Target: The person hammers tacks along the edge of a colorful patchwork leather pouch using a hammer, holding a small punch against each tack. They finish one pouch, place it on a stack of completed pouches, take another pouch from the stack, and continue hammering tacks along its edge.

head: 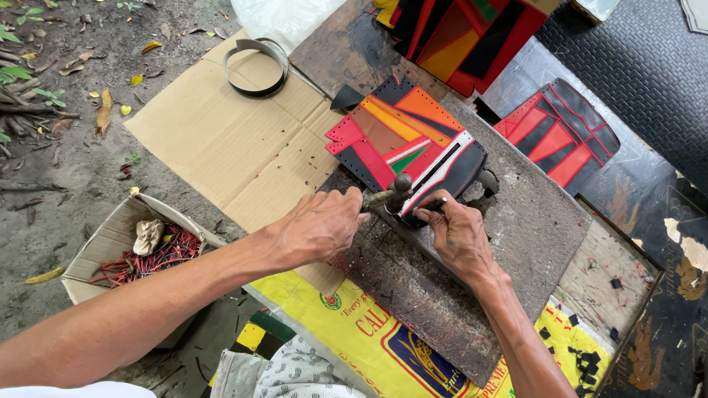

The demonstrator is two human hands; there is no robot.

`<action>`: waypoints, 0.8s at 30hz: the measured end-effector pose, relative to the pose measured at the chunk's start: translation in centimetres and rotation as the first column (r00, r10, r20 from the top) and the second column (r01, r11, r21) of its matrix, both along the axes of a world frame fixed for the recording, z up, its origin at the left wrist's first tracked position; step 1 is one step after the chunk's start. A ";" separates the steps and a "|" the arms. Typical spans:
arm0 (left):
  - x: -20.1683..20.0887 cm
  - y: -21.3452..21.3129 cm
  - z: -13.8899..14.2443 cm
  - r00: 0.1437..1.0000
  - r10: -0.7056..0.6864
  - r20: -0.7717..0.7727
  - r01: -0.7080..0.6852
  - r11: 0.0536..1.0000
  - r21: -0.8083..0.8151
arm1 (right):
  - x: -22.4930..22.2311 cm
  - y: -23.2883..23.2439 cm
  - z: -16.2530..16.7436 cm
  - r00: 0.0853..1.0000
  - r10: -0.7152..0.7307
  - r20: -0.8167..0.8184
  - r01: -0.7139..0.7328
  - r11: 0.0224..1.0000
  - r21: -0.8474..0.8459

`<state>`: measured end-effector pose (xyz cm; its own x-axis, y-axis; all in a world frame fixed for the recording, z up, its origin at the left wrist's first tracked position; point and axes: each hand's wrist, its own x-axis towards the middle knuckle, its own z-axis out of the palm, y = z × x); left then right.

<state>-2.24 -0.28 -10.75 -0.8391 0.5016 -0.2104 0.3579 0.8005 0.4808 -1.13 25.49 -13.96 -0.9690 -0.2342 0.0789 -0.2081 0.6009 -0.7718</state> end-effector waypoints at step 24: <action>-0.3 3.9 8.7 0.999 -0.054 0.003 0.053 0.983 0.176 | 0.5 0.0 -1.2 0.964 0.047 -0.263 -0.061 0.997 -0.043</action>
<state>-2.56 3.64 -2.01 -0.8087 0.5756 -0.1213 0.3937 0.6828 0.6154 -0.59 25.54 -15.20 -0.8992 -0.2746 0.3407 -0.4375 0.5448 -0.7154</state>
